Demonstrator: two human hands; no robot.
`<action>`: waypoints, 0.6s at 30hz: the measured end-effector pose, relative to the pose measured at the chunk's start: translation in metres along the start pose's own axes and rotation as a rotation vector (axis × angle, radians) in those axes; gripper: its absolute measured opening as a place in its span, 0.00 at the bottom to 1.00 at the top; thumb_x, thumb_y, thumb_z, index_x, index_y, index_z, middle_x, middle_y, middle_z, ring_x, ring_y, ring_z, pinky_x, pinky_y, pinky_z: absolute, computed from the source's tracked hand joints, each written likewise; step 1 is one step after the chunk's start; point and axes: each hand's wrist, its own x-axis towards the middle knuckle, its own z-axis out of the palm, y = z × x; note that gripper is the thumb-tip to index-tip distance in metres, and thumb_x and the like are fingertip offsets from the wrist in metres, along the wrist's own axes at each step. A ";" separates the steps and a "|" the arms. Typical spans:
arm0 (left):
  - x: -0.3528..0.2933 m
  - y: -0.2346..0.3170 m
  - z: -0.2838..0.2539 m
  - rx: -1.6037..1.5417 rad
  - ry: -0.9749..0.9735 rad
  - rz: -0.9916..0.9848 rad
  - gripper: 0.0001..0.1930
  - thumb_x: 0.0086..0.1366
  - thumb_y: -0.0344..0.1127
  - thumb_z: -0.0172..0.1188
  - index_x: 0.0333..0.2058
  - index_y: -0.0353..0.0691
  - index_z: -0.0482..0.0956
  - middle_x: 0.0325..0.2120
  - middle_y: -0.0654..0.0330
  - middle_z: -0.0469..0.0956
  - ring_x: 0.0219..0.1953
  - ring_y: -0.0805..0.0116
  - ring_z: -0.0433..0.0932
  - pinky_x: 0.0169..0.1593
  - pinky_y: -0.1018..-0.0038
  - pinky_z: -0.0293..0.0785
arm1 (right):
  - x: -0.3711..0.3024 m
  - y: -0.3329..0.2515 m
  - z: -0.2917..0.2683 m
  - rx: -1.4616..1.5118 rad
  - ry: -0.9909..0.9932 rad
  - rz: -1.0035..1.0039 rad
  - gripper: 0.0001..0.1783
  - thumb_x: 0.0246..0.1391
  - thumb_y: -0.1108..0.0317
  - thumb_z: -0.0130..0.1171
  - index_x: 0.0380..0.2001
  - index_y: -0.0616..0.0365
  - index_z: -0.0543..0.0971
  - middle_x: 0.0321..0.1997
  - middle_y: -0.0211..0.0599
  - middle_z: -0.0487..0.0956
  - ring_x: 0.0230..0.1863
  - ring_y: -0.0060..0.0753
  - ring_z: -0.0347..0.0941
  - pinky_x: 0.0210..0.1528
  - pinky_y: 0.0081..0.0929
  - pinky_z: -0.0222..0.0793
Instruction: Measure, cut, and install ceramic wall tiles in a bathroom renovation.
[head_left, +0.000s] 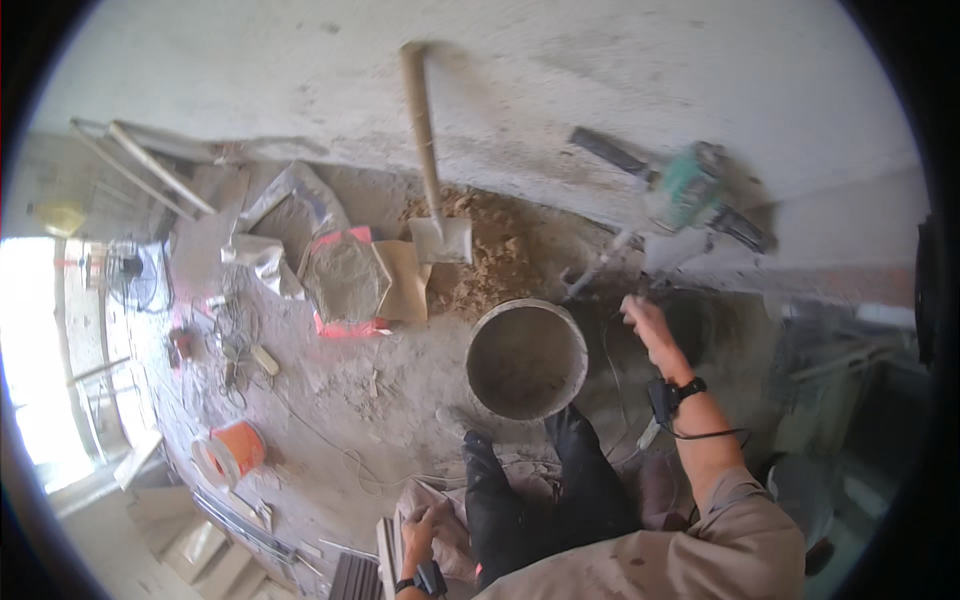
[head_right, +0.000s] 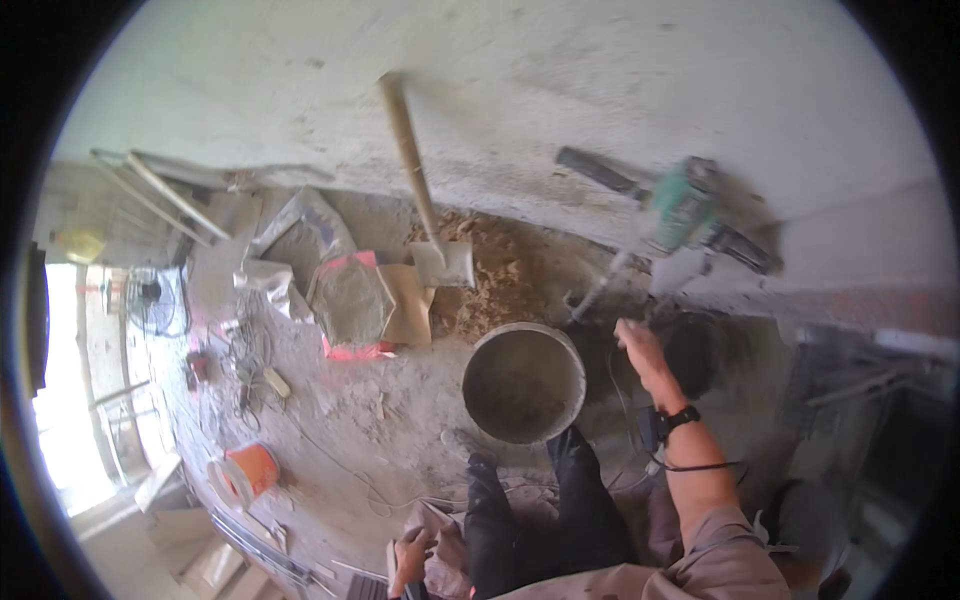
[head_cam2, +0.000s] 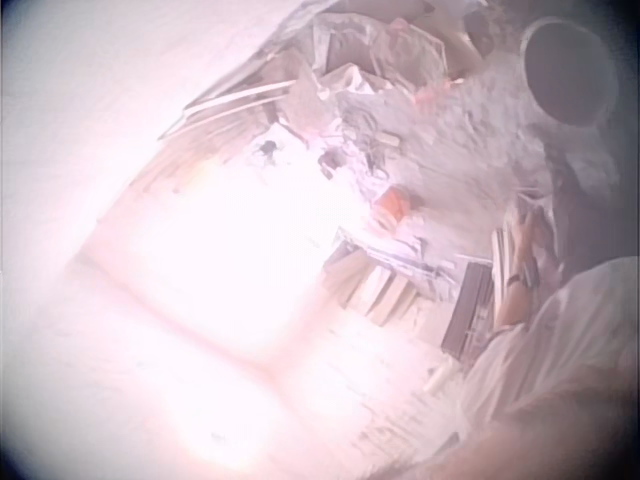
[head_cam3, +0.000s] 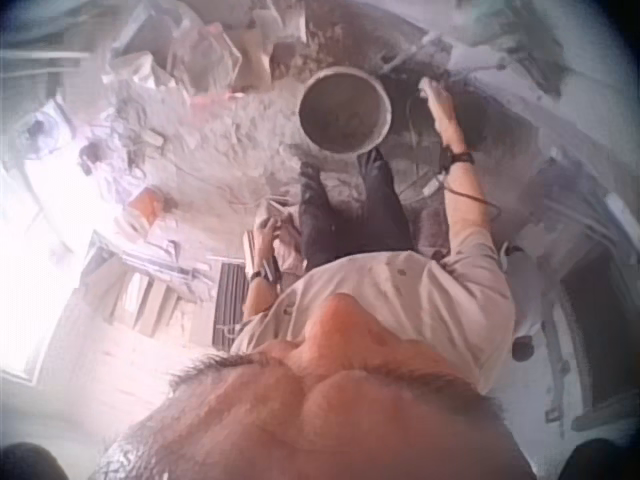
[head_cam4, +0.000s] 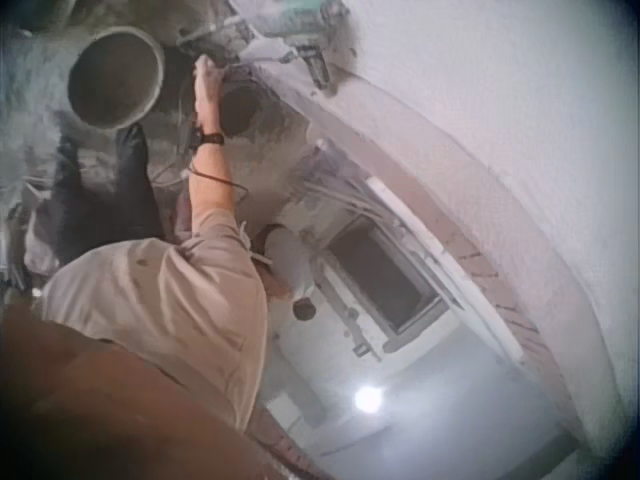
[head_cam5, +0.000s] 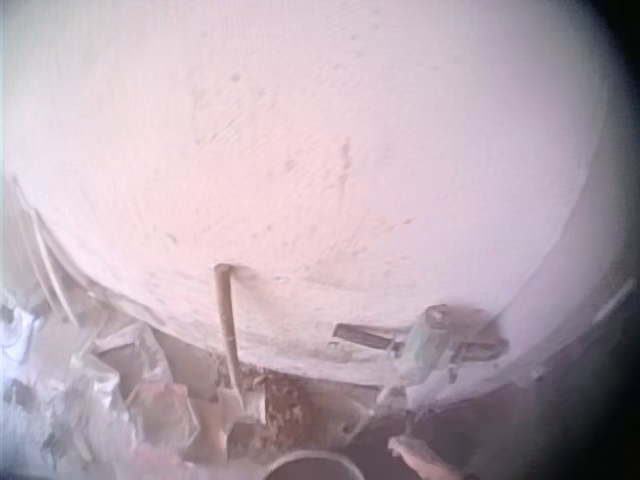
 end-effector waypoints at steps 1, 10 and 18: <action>-0.002 -0.009 0.000 -0.007 0.005 -0.042 0.22 0.65 0.40 0.58 0.54 0.32 0.73 0.39 0.55 0.81 0.37 0.68 0.81 0.36 0.74 0.73 | 0.008 0.009 0.023 0.151 -0.152 0.290 0.31 0.63 0.46 0.51 0.51 0.66 0.76 0.55 0.44 0.78 0.53 0.44 0.74 0.56 0.37 0.66; 0.092 -0.039 0.074 -0.413 0.023 -0.150 0.18 0.69 0.45 0.54 0.45 0.36 0.78 0.32 0.61 0.79 0.31 0.74 0.76 0.32 0.79 0.68 | 0.092 0.089 0.112 0.034 -0.472 0.335 0.48 0.63 0.31 0.33 0.62 0.70 0.65 0.67 0.44 0.66 0.68 0.36 0.58 0.70 0.31 0.48; 0.159 0.033 0.216 -0.624 -0.229 -0.112 0.35 0.69 0.59 0.47 0.64 0.39 0.60 0.58 0.55 0.69 0.57 0.61 0.70 0.53 0.64 0.66 | 0.065 0.078 0.086 -0.016 -0.508 0.472 0.40 0.60 0.30 0.41 0.50 0.58 0.76 0.48 0.37 0.78 0.43 0.28 0.74 0.48 0.30 0.69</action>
